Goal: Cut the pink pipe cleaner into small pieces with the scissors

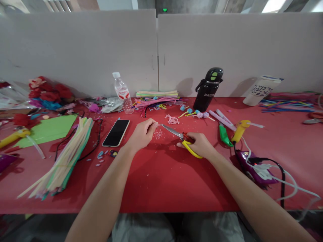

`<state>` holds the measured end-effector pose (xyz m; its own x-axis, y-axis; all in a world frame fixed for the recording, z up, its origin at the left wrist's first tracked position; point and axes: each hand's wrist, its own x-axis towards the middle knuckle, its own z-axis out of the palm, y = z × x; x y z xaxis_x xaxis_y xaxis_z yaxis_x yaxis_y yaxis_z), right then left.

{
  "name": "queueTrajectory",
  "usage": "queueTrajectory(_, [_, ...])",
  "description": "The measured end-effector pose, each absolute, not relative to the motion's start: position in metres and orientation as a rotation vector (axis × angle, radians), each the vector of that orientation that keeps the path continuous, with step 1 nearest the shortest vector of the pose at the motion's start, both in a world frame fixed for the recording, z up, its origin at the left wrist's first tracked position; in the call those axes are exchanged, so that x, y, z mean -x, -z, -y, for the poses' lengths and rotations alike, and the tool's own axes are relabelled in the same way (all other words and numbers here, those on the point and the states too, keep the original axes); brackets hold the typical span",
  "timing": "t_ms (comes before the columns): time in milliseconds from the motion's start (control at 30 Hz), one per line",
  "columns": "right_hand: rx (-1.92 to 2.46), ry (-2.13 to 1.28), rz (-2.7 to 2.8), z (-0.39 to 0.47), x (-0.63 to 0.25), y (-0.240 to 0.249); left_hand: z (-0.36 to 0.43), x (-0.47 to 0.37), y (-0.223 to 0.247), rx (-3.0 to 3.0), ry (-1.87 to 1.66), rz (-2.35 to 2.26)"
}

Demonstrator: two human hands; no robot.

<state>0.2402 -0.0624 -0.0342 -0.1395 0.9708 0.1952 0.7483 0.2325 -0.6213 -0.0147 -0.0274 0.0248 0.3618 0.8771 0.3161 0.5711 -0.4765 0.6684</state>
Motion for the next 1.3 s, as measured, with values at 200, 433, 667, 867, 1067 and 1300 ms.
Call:
queueTrajectory(200, [1.552,-0.515,1.973,0.0619,-0.2412,0.0352,0.0278,0.0139,-0.0246,-2.184,-0.909,-1.254])
queueTrajectory(433, [1.562,-0.505,1.967,0.0616,-0.2412,0.0349,0.0277,0.0143,-0.0251,-2.191,-0.908,-1.257])
queueTrajectory(667, [1.572,-0.526,1.942,0.0622,-0.2402,0.0349,0.0265,0.0154,-0.0244,-2.194,-0.905,-1.247])
queueTrajectory(867, [1.565,-0.521,1.95,0.0613,-0.2417,0.0366,0.0263,0.0153,-0.0239,-2.2,-0.906,-1.241])
queueTrajectory(1067, [1.58,-0.527,1.945,0.0618,-0.2402,0.0342,0.0263,0.0153,-0.0236,-2.204,-0.904,-1.24])
queueTrajectory(1300, [1.616,-0.509,1.92,0.061,-0.2412,0.0337,0.0253,0.0163,-0.0242,-2.235,-0.918,-1.23])
